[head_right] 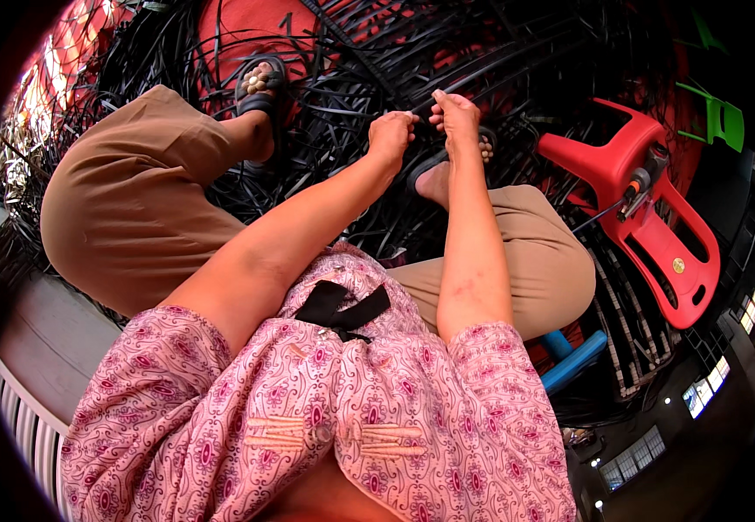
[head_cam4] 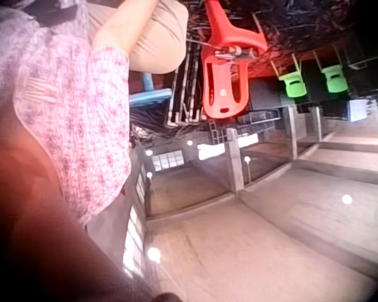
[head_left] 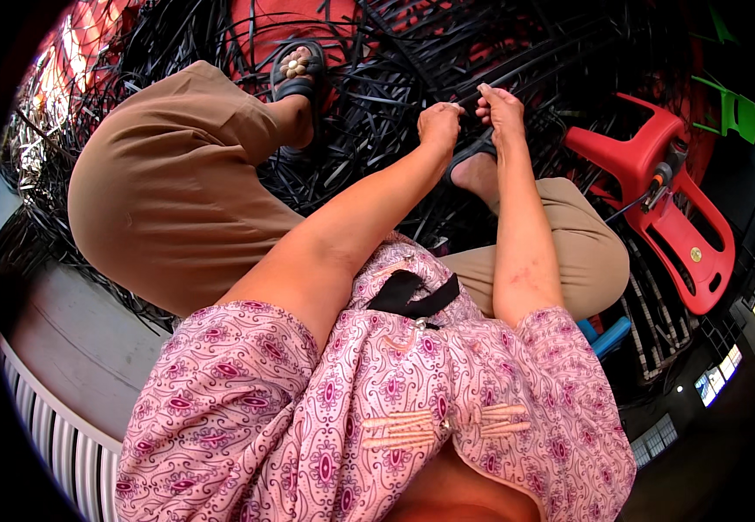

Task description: The person is assembling a rattan chair by hand, weaving black synthetic strips into the frame. They use a staple gun to secure the strips at various points during the process.

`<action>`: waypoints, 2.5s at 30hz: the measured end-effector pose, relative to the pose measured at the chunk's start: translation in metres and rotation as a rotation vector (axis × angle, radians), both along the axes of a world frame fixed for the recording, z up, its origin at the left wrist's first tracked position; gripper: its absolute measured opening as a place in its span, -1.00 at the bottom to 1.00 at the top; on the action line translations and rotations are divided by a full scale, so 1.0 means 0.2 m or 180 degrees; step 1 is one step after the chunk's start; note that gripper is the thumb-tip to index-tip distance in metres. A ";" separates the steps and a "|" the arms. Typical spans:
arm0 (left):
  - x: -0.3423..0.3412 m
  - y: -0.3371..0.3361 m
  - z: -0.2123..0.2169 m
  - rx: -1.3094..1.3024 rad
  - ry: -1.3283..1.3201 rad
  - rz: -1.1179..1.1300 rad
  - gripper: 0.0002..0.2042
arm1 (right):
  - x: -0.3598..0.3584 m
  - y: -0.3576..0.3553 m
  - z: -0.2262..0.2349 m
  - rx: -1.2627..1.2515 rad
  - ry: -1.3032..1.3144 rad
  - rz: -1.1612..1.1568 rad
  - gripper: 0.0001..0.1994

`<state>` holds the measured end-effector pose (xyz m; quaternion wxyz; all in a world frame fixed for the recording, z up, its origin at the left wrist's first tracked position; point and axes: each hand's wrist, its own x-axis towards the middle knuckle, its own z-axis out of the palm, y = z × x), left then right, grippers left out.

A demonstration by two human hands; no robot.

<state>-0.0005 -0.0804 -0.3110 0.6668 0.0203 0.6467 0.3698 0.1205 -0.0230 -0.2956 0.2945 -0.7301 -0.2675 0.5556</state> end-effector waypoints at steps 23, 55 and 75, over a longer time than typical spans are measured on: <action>0.09 0.10 -0.13 -0.0677 -0.0365 0.0588 -0.92 | 0.00 0.02 0.01 -0.0149 -0.0152 0.0184 -0.84; 0.00 0.09 -0.22 -0.0865 -0.1883 0.0325 -0.89 | -0.01 0.03 0.05 -0.0332 -0.0236 0.0309 -0.81; 0.03 0.10 -0.11 -0.0538 -0.1211 0.0637 -0.90 | 0.00 0.03 0.03 -0.0208 -0.0143 0.0290 -0.82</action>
